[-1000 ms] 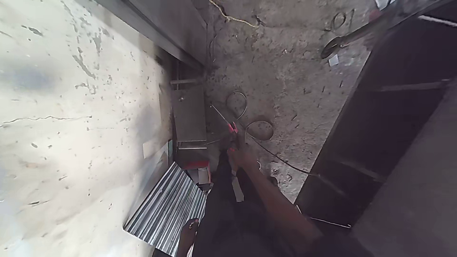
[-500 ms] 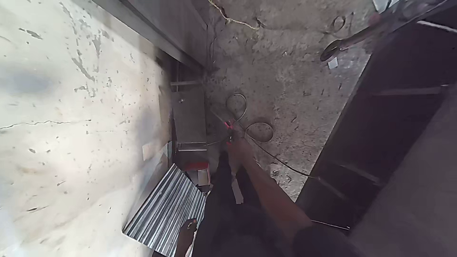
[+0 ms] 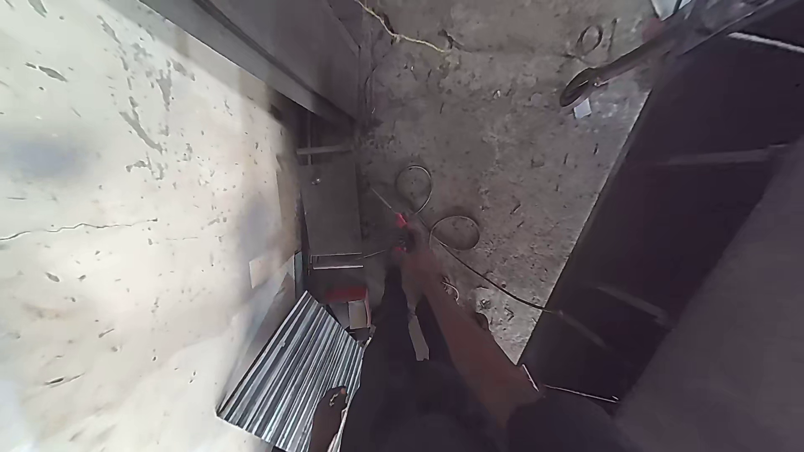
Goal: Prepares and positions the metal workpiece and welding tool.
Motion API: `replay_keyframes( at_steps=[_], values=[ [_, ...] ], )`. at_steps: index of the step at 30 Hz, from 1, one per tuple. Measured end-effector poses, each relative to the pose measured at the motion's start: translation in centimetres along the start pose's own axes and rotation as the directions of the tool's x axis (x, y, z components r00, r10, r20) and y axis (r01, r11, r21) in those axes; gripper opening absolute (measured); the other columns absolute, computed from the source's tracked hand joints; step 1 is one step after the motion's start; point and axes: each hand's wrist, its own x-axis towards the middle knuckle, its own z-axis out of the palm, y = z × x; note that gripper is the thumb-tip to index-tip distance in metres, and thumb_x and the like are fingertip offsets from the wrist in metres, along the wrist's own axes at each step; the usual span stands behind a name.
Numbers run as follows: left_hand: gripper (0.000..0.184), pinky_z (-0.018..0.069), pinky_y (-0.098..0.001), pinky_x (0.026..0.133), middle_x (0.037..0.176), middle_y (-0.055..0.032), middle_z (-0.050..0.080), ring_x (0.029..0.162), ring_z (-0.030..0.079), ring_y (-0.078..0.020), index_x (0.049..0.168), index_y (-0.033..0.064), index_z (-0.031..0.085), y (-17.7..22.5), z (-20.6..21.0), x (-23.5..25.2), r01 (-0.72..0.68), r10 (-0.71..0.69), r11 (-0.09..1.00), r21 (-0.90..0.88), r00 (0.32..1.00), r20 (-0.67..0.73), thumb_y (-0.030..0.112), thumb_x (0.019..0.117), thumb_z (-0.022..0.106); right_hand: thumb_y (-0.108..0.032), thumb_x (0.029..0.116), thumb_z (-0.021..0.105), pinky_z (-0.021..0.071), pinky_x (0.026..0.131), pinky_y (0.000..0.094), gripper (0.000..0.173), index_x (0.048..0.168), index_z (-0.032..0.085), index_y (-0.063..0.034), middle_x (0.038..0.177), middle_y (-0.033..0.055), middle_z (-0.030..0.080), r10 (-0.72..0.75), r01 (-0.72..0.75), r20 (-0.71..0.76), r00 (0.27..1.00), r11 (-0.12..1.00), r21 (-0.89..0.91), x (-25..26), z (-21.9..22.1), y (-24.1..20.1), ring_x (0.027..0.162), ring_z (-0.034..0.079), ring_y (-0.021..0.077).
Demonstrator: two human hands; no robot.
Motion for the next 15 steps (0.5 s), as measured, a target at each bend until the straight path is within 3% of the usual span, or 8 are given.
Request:
replay_keyframes(
  at_steps=[2, 5, 8, 12, 15],
  values=[
    [0.038, 0.0591, -0.0505, 0.092, 0.12, -0.0175, 0.072, 0.104, 0.073, -0.0291, 0.132, 0.004, 0.063, -0.2, 0.0, -0.2, -0.008, 0.008, 1.0, -0.013, 1.0, -0.006, 0.032, 0.1083, 0.052, -0.055, 0.088, 0.072, 0.057, 0.082, 0.0601, 0.08, 0.157, 0.037, -0.0319, 0.111, 0.0144, 0.073, 0.02, -0.019, -0.026, 0.999, 0.999, 0.049, -0.3, 0.5, 0.4, 0.097, 0.071, 0.0351],
    [0.039, 0.0581, -0.0514, 0.094, 0.119, -0.0193, 0.071, 0.105, 0.072, -0.0308, 0.133, 0.0025, 0.062, 0.3, -0.2, -0.1, -0.009, 0.009, 1.0, -0.01, 1.0, 0.004, 0.032, 0.1078, 0.054, -0.053, 0.0856, 0.077, 0.0568, 0.084, 0.0602, 0.077, 0.152, 0.047, -0.0293, 0.115, 0.0151, 0.072, -0.023, 0.024, -0.013, 1.0, 0.989, 0.143, 1.0, 0.6, 1.4, 0.099, 0.071, 0.0343],
    [0.039, 0.0586, -0.0509, 0.093, 0.118, -0.0185, 0.072, 0.105, 0.073, -0.0304, 0.132, 0.0028, 0.063, 0.8, -0.3, 0.1, -0.008, 0.008, 1.0, -0.003, 1.0, 0.004, 0.032, 0.1081, 0.053, -0.054, 0.0858, 0.076, 0.0556, 0.083, 0.0625, 0.082, 0.155, 0.041, -0.0275, 0.114, 0.0183, 0.071, -0.007, 0.012, -0.029, 1.0, 0.979, 0.203, 1.7, 0.2, 1.3, 0.099, 0.07, 0.0376],
    [0.038, 0.0587, -0.0501, 0.093, 0.119, -0.0178, 0.072, 0.105, 0.073, -0.0295, 0.131, 0.0036, 0.063, 0.9, -0.2, 0.1, -0.006, 0.006, 1.0, 0.024, 1.0, 0.02, 0.031, 0.1081, 0.053, -0.057, 0.0821, 0.078, 0.056, 0.081, 0.065, 0.078, 0.15, 0.047, -0.0349, 0.117, 0.0134, 0.071, -0.107, 0.104, 0.022, 0.994, 0.99, 0.09, 2.1, -0.4, 2.7, 0.1, 0.07, 0.0356],
    [0.037, 0.0589, -0.05, 0.092, 0.119, -0.0182, 0.072, 0.103, 0.073, -0.0296, 0.131, 0.0031, 0.064, 1.6, -0.2, 0.0, -0.015, 0.015, 1.0, -0.004, 1.0, 0.007, 0.031, 0.108, 0.053, -0.053, 0.083, 0.08, 0.0552, 0.087, 0.0633, 0.082, 0.153, 0.046, -0.0274, 0.119, 0.0169, 0.071, -0.071, 0.07, 0.014, 0.997, 0.995, 0.075, -0.2, -1.2, 3.0, 0.104, 0.069, 0.0376]
  ],
)
